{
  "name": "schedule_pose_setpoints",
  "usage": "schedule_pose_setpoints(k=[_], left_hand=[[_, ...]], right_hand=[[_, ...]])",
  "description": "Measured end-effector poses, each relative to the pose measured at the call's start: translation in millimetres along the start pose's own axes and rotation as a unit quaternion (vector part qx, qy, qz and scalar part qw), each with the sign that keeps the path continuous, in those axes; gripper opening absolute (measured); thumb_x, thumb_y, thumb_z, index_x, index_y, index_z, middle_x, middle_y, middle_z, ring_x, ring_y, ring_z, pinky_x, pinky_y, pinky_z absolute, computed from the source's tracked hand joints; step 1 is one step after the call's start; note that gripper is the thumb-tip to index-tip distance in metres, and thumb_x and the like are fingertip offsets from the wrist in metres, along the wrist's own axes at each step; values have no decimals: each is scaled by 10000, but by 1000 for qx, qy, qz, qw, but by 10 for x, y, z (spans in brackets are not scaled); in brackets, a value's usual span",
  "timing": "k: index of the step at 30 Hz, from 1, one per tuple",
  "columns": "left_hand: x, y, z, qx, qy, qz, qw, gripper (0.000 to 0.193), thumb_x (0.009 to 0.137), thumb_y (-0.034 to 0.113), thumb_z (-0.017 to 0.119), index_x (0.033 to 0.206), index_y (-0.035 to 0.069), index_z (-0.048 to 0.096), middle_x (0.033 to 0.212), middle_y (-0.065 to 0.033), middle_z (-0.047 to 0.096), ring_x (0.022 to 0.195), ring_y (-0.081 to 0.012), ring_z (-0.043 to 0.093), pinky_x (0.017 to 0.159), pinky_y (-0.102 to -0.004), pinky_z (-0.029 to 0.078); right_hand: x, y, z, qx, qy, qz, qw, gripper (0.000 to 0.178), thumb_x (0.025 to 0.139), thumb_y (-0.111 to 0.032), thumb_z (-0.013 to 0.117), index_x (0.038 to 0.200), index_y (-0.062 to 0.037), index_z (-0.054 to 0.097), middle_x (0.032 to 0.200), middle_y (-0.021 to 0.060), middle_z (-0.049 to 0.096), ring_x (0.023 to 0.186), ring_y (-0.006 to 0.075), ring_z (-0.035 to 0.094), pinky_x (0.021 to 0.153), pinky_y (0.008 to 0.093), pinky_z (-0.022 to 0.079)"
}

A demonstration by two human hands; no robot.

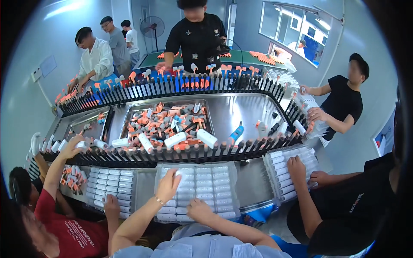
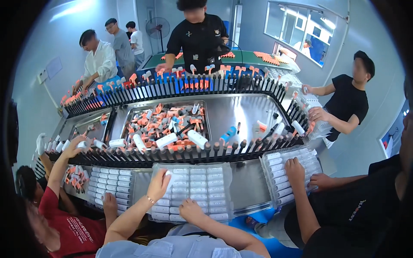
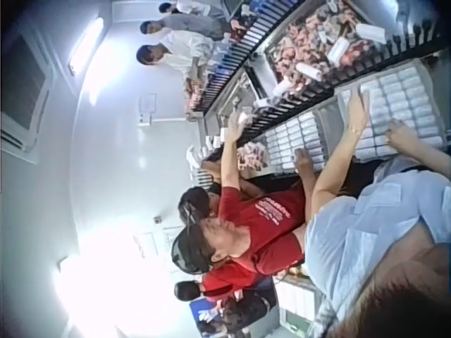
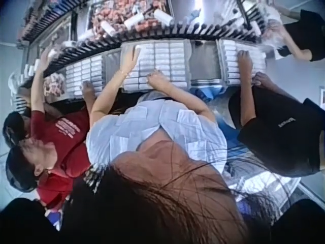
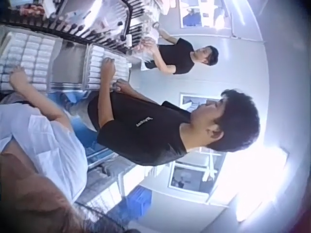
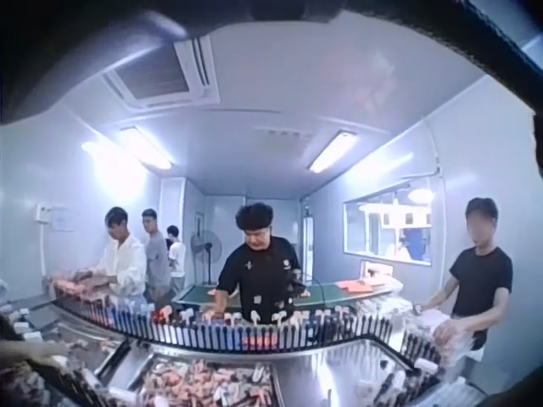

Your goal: Sorting and packing small cylindrical parts into plastic trays on an assembly line.

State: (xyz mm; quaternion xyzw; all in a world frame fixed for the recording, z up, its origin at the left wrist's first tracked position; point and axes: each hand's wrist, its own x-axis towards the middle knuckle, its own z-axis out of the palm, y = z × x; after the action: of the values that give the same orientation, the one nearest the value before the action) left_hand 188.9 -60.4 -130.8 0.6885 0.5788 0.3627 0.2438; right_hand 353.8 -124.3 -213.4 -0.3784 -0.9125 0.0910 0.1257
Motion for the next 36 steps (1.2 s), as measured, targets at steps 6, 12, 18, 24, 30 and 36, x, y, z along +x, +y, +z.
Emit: schedule_pose_setpoints(k=[6,12,18,24,30,36], left_hand=[[1079,1042,312,2,82,146,986,356,804,300,599,969,0,501,881,-199,586,817,-376,568,674,-424,460],[1657,1072,643,189,-48,61,979,343,786,333,595,908,19,530,853,-181,627,828,-326,617,704,-420,490],[1798,613,549,251,21,-7,968,337,777,307,589,928,14,518,812,-163,639,727,-298,643,645,-384,519],[1377,344,97,213,59,38,974,394,798,293,591,1029,1,463,844,-182,606,763,-329,609,615,-409,501],[428,23,-289,80,276,166,943,382,735,66,623,1096,21,505,957,-153,521,881,-331,512,776,-407,423],[-881,-621,-188,86,62,122,987,220,733,80,630,950,93,601,949,-127,546,906,-311,514,782,-388,427]], right_hand=[[-11,6,-42,13,-27,-15,999,264,776,-263,587,898,-30,565,885,184,548,875,326,552,696,472,463],[-194,326,-879,209,142,243,937,370,855,-268,507,1071,27,454,773,259,585,706,427,581,623,503,457],[249,867,-1954,53,303,343,887,455,850,-192,489,1210,54,358,716,256,598,661,407,595,586,472,474],[1197,1025,-1949,-72,204,319,923,345,836,-228,496,1015,65,466,672,244,596,650,401,603,591,457,491],[1596,816,-1506,-113,160,235,952,472,798,-242,547,1097,101,423,655,207,601,584,324,621,538,401,511],[1393,536,-1264,-24,179,177,967,557,800,-228,572,1220,50,334,951,195,566,698,331,611,525,390,506]])
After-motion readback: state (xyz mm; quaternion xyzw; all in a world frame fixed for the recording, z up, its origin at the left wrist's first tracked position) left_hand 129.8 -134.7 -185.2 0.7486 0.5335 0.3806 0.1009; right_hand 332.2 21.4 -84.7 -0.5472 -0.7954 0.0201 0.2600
